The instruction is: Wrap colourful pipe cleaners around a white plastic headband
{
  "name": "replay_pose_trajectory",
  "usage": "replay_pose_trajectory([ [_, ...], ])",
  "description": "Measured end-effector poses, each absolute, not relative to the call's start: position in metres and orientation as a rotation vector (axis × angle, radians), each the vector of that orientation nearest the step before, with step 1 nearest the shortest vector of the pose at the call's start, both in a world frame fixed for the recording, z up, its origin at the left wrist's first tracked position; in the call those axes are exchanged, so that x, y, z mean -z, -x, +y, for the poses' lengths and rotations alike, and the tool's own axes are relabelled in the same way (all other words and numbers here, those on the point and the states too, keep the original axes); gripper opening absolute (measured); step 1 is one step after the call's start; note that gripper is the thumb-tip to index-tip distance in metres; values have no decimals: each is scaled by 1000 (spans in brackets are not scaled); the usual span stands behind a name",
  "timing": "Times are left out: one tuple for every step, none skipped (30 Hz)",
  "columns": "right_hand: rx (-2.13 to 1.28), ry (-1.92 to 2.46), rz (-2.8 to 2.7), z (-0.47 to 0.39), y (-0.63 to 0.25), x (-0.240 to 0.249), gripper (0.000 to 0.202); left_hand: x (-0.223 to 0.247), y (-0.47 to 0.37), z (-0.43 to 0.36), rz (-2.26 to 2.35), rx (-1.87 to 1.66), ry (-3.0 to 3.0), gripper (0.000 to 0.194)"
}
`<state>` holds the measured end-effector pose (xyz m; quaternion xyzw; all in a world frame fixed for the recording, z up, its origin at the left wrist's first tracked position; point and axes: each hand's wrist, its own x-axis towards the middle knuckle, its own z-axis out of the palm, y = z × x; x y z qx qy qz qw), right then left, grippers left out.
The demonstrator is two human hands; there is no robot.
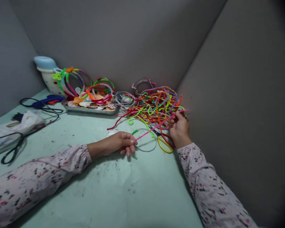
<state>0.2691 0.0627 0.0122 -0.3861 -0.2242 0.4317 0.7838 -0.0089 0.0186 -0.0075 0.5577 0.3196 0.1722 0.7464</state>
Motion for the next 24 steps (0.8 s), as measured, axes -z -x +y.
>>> replay_pose_trajectory([
  [-924, 843, -486, 63, -269, -12, 14, 8, 9, 19, 696, -371, -1216, 23],
  [-917, 852, -487, 63, -268, -13, 14, 9, 9, 19, 695, -364, -1213, 24],
  [-915, 861, -489, 63, -268, -13, 15, 9, 10, 19, 698, -359, -1211, 24],
  [-918, 871, -495, 63, -268, -14, 16, 9, 10, 20, 704, -356, -1209, 25],
  [-921, 882, -502, 63, -268, -14, 17, 10, 10, 20, 709, -356, -1208, 25],
  [-921, 891, -507, 63, -269, -15, 18, 9, 10, 20, 715, -358, -1207, 26],
  [-917, 899, -508, 63, -270, -16, 19, 9, 10, 19, 722, -360, -1206, 26],
  [-908, 906, -504, 64, -271, -16, 19, 9, 10, 19, 728, -361, -1205, 27],
  [-897, 911, -496, 64, -273, -17, 19, 9, 11, 19, 737, -357, -1201, 27],
  [-886, 912, -487, 64, -275, -17, 19, 8, 11, 19, 744, -353, -1200, 27],
  [-879, 915, -480, 64, -278, -18, 18, 8, 11, 18, 749, -347, -1198, 28],
  [-872, 916, -483, 65, -281, -18, 17, 8, 11, 18, 753, -341, -1198, 28],
  [-863, 913, -491, 65, -284, -17, 17, 8, 12, 19, 754, -334, -1199, 29],
  [-863, 906, -506, 66, -288, -17, 16, 9, 12, 19, 752, -329, -1200, 29],
  [-853, 907, -513, 67, -292, -17, 15, 9, 13, 19, 748, -323, -1202, 30],
  [-857, 911, -520, 68, -295, -16, 16, 10, 13, 19, 743, -317, -1206, 30],
  [-855, 908, -518, 68, -298, -15, 16, 10, 13, 19, 737, -312, -1211, 31],
  [-847, 906, -505, 69, -300, -15, 16, 10, 14, 19, 731, -308, -1219, 31],
  [-848, 904, -495, 70, -302, -14, 17, 11, 14, 19, 727, -302, -1228, 32],
  [-841, 902, -480, 70, -303, -14, 17, 10, 14, 19, 726, -298, -1238, 32],
  [-836, 905, -467, 70, -303, -14, 18, 10, 14, 19, 725, -292, -1247, 33],
  [-833, 909, -457, 70, -304, -14, 18, 9, 14, 18, 724, -285, -1253, 33],
  [-830, 914, -448, 70, -304, -14, 19, 8, 14, 18, 722, -277, -1258, 34],
  [-830, 919, -441, 70, -304, -13, 19, 7, 14, 17, 719, -270, -1263, 34],
])
